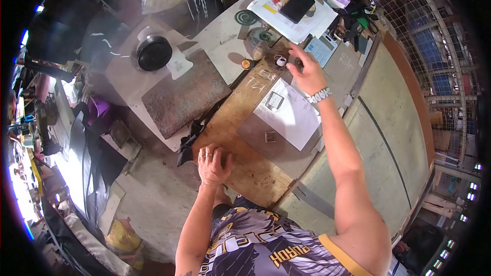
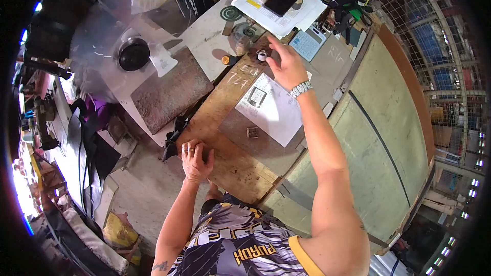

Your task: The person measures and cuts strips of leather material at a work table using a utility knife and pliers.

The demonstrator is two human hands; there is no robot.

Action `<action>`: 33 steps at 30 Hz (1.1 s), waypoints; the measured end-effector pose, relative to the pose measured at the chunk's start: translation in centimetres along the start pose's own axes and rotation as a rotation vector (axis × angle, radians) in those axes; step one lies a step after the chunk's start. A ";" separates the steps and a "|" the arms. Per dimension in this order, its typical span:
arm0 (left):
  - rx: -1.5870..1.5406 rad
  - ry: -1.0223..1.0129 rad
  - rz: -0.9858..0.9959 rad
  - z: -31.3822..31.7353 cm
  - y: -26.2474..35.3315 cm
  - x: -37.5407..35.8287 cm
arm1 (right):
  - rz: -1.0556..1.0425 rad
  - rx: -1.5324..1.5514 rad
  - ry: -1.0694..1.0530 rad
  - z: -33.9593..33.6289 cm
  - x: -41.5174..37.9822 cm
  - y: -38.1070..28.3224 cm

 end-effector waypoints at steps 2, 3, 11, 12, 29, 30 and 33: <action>-0.011 -0.007 0.002 -0.2 0.1 0.0 | -0.008 0.025 0.089 -1.0 -1.9 -0.3; -0.025 -0.009 0.004 -0.2 0.1 -0.1 | 0.006 0.034 0.109 -1.4 -3.3 -0.4; -0.040 0.044 0.150 -0.3 -0.1 -0.2 | 0.312 0.251 0.132 -0.5 -23.4 -8.2; -0.044 0.055 0.198 0.0 -0.5 -0.3 | 0.333 0.273 0.076 0.1 -26.1 -10.3; 0.125 0.135 0.311 0.9 -1.8 -1.5 | 1.819 1.562 0.831 37.2 -102.8 -36.9; 0.144 0.102 0.303 0.9 -1.5 -1.5 | 2.080 1.231 0.646 36.2 -103.9 -40.7; 0.196 0.026 0.272 1.2 -1.7 -1.6 | 2.305 0.996 0.055 38.6 -106.7 -47.5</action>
Point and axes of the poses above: each hand's wrist, its own x-axis towards the middle knuckle, its own z-axis out of the palm, y = z × x, the point moved 2 cm from there along x, towards the middle knuckle, and after that the axes turned 11 degrees about -y, right-handed, at the moved point
